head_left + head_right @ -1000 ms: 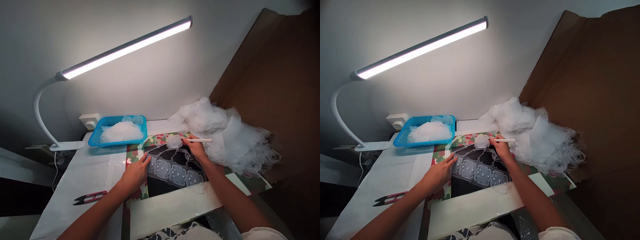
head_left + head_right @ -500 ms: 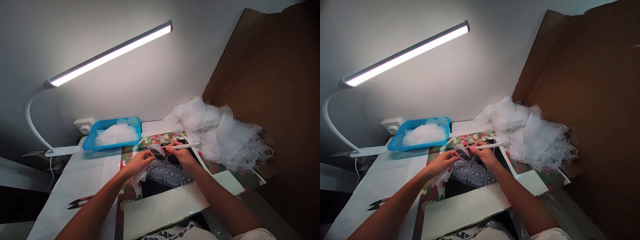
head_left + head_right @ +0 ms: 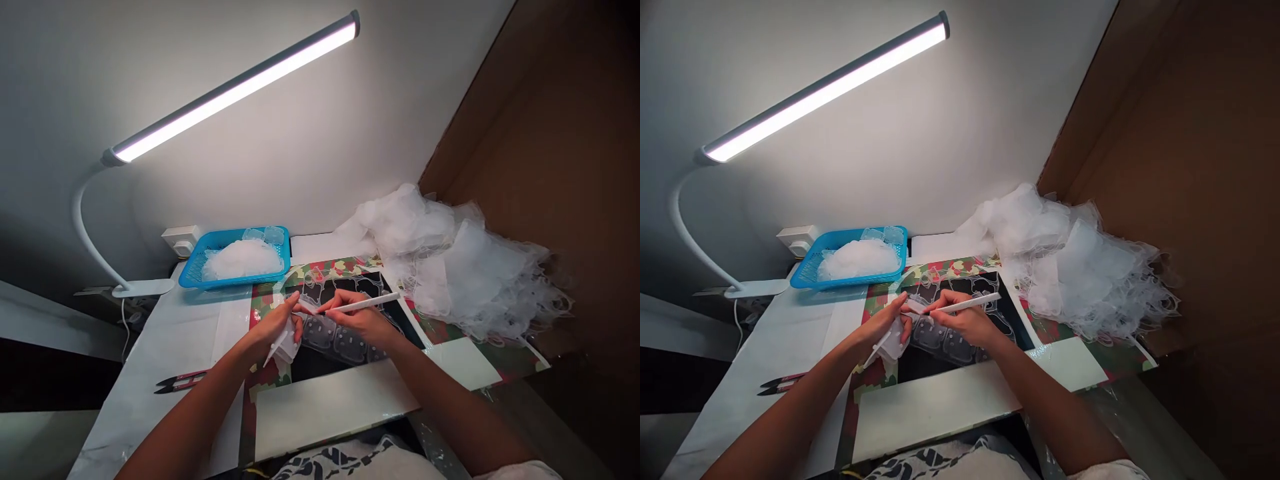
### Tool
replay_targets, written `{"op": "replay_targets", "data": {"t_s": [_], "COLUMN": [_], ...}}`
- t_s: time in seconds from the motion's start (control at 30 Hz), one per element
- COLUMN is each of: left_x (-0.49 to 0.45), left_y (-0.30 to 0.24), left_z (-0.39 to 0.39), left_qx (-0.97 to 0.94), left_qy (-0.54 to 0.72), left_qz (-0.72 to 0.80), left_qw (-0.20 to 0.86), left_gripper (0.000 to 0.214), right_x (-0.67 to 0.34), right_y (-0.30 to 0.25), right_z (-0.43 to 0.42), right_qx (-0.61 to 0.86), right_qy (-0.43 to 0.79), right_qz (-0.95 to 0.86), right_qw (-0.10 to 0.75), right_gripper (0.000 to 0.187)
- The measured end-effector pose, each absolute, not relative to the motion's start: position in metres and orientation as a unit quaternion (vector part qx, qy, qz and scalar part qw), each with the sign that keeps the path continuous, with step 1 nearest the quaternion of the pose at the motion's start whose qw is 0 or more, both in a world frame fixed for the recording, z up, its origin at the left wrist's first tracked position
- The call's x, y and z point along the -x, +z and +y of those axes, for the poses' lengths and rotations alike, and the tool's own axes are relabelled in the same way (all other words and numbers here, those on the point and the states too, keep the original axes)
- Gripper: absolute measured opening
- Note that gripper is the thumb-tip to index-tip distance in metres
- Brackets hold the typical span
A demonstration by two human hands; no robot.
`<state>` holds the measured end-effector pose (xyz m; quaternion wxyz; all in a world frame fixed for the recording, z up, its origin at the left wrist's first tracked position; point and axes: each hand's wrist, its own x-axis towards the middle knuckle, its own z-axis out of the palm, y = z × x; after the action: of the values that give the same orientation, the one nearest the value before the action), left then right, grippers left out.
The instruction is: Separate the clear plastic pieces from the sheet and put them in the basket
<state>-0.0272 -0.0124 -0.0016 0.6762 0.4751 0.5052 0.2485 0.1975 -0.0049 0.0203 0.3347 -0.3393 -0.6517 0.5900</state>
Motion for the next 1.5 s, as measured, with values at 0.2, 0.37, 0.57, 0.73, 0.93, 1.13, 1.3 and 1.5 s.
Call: {"op": "replay_targets", "data": {"t_s": [0.2, 0.37, 0.57, 0.73, 0.93, 1.13, 1.3, 1.5], "left_x": [0.027, 0.027, 0.026, 0.026, 0.036, 0.045, 0.035, 0.024], "left_y": [-0.013, -0.010, -0.010, -0.011, 0.003, 0.023, 0.032, 0.032], "left_z": [-0.011, -0.013, -0.014, -0.013, -0.020, -0.037, -0.045, -0.054], "left_qx": [-0.491, -0.490, -0.485, -0.497, -0.536, -0.542, -0.513, -0.531], "left_qy": [0.293, 0.295, 0.296, 0.304, 0.382, 0.412, 0.395, 0.352], "left_qz": [0.485, 0.472, 0.472, 0.483, 0.470, 0.440, 0.429, 0.415], "left_qw": [0.662, 0.671, 0.674, 0.654, 0.589, 0.586, 0.630, 0.649], "left_gripper": [0.055, 0.059, 0.054, 0.052, 0.052, 0.055, 0.060, 0.056], "right_x": [-0.189, -0.181, -0.172, -0.162, -0.162, -0.179, -0.195, -0.205], "right_y": [0.015, 0.001, 0.008, 0.006, -0.021, -0.011, 0.021, 0.034], "right_z": [0.007, 0.032, 0.038, 0.048, 0.099, 0.104, 0.044, -0.020], "right_qx": [0.357, 0.365, 0.367, 0.385, 0.506, 0.507, 0.402, 0.356], "right_qy": [0.589, 0.602, 0.585, 0.553, 0.433, 0.405, 0.505, 0.601], "right_qz": [-0.627, -0.613, -0.660, -0.663, -0.652, -0.648, -0.595, -0.594], "right_qw": [0.364, 0.359, 0.294, 0.326, 0.362, 0.399, 0.479, 0.398], "right_gripper": [0.027, 0.029, 0.033, 0.034, 0.028, 0.027, 0.027, 0.044]}}
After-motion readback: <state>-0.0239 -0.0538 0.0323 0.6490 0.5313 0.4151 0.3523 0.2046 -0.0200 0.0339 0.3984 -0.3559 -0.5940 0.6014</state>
